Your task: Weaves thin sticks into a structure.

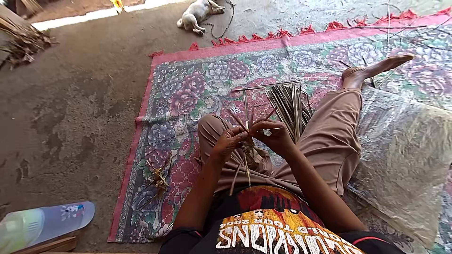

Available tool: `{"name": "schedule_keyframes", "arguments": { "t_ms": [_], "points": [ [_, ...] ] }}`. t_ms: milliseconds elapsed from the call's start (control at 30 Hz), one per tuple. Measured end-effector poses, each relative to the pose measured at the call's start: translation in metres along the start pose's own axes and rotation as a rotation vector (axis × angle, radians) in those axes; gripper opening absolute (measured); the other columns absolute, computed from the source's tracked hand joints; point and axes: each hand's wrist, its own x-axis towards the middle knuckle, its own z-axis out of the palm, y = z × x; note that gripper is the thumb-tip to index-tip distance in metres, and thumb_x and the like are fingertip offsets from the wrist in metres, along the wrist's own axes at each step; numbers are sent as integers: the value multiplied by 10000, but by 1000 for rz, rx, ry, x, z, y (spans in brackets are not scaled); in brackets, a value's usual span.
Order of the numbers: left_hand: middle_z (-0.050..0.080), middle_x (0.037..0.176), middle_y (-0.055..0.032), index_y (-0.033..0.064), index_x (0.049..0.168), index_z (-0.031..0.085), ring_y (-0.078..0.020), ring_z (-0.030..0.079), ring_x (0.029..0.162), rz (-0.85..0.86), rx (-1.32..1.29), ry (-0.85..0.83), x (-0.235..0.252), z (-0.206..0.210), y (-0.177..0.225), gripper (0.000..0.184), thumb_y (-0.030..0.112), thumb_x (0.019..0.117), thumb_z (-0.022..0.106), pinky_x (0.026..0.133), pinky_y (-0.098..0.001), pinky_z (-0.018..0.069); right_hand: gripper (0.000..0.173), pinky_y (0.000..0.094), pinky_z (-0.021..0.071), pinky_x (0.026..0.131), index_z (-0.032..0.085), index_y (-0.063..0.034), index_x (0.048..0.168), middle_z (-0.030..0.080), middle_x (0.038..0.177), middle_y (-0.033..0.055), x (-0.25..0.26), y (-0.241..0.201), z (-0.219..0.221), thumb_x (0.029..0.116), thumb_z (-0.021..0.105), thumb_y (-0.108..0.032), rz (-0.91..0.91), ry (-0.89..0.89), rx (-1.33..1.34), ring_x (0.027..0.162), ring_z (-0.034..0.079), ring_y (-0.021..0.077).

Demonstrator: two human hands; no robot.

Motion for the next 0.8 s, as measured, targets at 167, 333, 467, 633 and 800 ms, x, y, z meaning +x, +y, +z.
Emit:
{"name": "schedule_keyframes", "arguments": {
  "t_ms": [167, 333, 467, 633, 800],
  "points": [
    [689, 1030, -18, 43, 1115, 698, -53, 642, 831, 253, 318, 75, -1, 6, 0, 154, 43, 998, 599, 743, -231, 550, 80, 202, 523, 676, 657, 31, 967, 661, 854, 38, 1, 1, 5, 891, 633, 42, 87, 81, -106, 709, 589, 25],
    [675, 822, 4, 65, 945, 704, -29, 601, 671, 292, 362, 27, -6, 4, 11, 34, 39, 930, 689, 603, -177, 509, 159, 213, 516, 674, 618, 35, 1130, 633, 866, 32, 4, -13, -2, 985, 565, -3, 181, -32, -8, 712, 580, 36],
    [698, 838, 8, 66, 982, 696, -30, 643, 706, 345, 174, 57, -6, 12, 7, 71, 10, 943, 674, 652, -191, 557, 332, 216, 566, 701, 505, -76, 1153, 660, 847, -13, 7, -23, 5, 901, 672, 62, 162, 170, 139, 725, 648, 42],
    [726, 988, 0, 32, 1073, 714, -41, 684, 839, 489, 191, 124, -3, 20, -1, 196, -71, 910, 681, 755, -211, 585, 210, 228, 581, 776, 609, -28, 1073, 679, 882, -17, 6, -17, 3, 898, 682, 62, 145, 194, 155, 801, 662, 37],
    [723, 905, 20, 71, 1065, 724, -40, 666, 739, 466, 129, 149, -2, 15, -5, 182, -36, 923, 683, 687, -213, 580, 116, 230, 576, 842, 716, 1, 1010, 717, 995, 1, 4, -10, -5, 940, 633, 44, 124, 103, 211, 903, 671, 37]
  ]
}}
